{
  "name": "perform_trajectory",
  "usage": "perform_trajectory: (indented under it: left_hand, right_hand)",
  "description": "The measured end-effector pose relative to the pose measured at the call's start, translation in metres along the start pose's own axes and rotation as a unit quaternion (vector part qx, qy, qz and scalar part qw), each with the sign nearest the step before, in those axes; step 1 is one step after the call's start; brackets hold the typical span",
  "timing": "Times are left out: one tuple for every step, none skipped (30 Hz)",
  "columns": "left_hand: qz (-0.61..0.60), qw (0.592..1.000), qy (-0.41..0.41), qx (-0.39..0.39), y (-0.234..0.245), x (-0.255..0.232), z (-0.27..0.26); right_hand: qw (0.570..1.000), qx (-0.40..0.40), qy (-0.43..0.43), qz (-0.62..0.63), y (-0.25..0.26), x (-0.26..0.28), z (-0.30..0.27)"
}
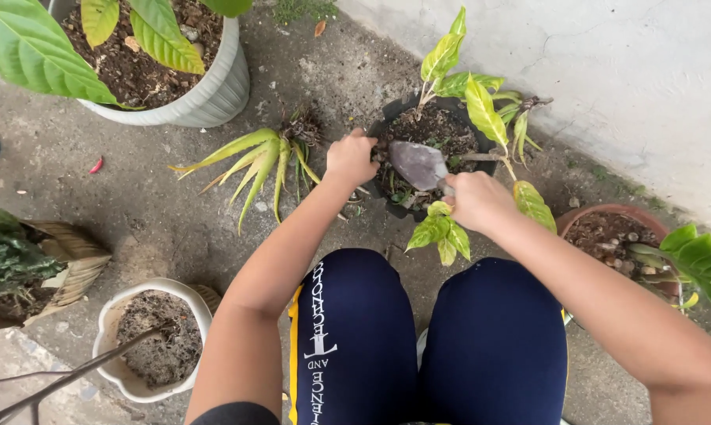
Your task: Loosening the soil in a potted plant using a hand trowel to improve aeration.
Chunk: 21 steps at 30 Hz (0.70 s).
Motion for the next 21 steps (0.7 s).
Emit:
perform_trajectory:
  left_hand:
    - [0.001,1.000,0.001,0.000,0.002,-0.005,-0.005]
    - [0.028,1.000,0.003,0.012,0.004,-0.009,-0.008]
    - [0.055,0.998,0.006,0.023,0.006,-0.013,-0.012]
    - [0.053,0.998,0.006,0.023,-0.004,-0.011,-0.006]
    - [0.075,0.997,-0.003,0.010,-0.013,-0.011,-0.001]
    - [0.099,0.995,-0.012,-0.005,-0.020,-0.010,0.005]
    - [0.099,0.995,-0.012,-0.007,-0.025,-0.008,0.008]
    - [0.124,0.991,-0.027,-0.041,-0.027,-0.010,0.011]
    - [0.149,0.985,-0.042,-0.075,-0.029,-0.011,0.013]
    - [0.148,0.985,-0.042,-0.075,-0.035,-0.008,0.016]
    - [0.161,0.978,-0.057,-0.121,-0.036,-0.009,0.017]
    - [0.174,0.968,-0.073,-0.167,-0.037,-0.009,0.019]
    - [0.174,0.968,-0.072,-0.167,-0.032,-0.010,0.016]
    - [0.179,0.958,-0.078,-0.208,-0.022,-0.011,0.010]
    - [0.185,0.947,-0.084,-0.248,-0.013,-0.012,0.004]
    - [0.185,0.948,-0.083,-0.247,0.003,-0.011,-0.008]
    - [0.180,0.956,-0.046,-0.225,0.018,-0.006,-0.018]
    - [0.175,0.963,-0.011,-0.203,0.033,-0.001,-0.027]
    - [0.176,0.963,-0.011,-0.202,0.030,0.014,-0.028]
    - [0.169,0.970,0.056,-0.164,0.024,0.038,-0.028]
    - [0.161,0.971,0.122,-0.126,0.018,0.062,-0.030]
  right_hand:
    - [1.000,0.000,0.001,0.001,0.002,0.003,-0.005]
    - [1.000,0.007,0.009,0.026,0.005,0.006,-0.008]
    - [0.998,0.013,0.018,0.051,0.008,0.010,-0.012]
    - [0.999,0.013,0.018,0.050,0.009,0.010,-0.014]
    - [0.999,0.019,0.016,0.039,0.009,0.009,-0.016]
    - [0.999,0.023,0.016,0.029,0.010,0.009,-0.017]
    - [0.999,0.022,0.017,0.028,0.018,0.015,-0.027]
    - [0.998,0.034,0.006,0.043,0.024,0.019,-0.037]
    - [0.997,0.046,-0.005,0.057,0.030,0.024,-0.047]
    - [0.997,0.047,-0.005,0.057,0.033,0.024,-0.049]
    - [0.997,0.050,-0.001,0.063,0.034,0.024,-0.051]
    - [0.996,0.053,0.003,0.068,0.037,0.024,-0.053]
    - [0.996,0.052,0.003,0.068,0.040,0.024,-0.056]
    - [0.996,0.053,0.003,0.078,0.043,0.025,-0.060]
    - [0.995,0.054,0.003,0.088,0.045,0.025,-0.064]
    - [0.995,0.056,0.004,0.088,0.045,0.026,-0.064]
    - [0.995,0.047,0.007,0.084,0.046,0.027,-0.064]
    - [0.996,0.037,0.009,0.082,0.047,0.028,-0.064]
    - [0.996,0.038,0.010,0.083,0.050,0.029,-0.065]
    - [0.996,0.016,0.020,0.080,0.054,0.032,-0.066]
    - [0.997,-0.005,0.029,0.076,0.058,0.035,-0.067]
Point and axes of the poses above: each hand's wrist, its own z-axis towards the middle knuckle, its own y-axis out of the back of the hand, x = y × z, the point moved 6 cm from there along z, towards the middle knuckle, and after that the axes turned 1 degree about z, right-handed, at the moved point
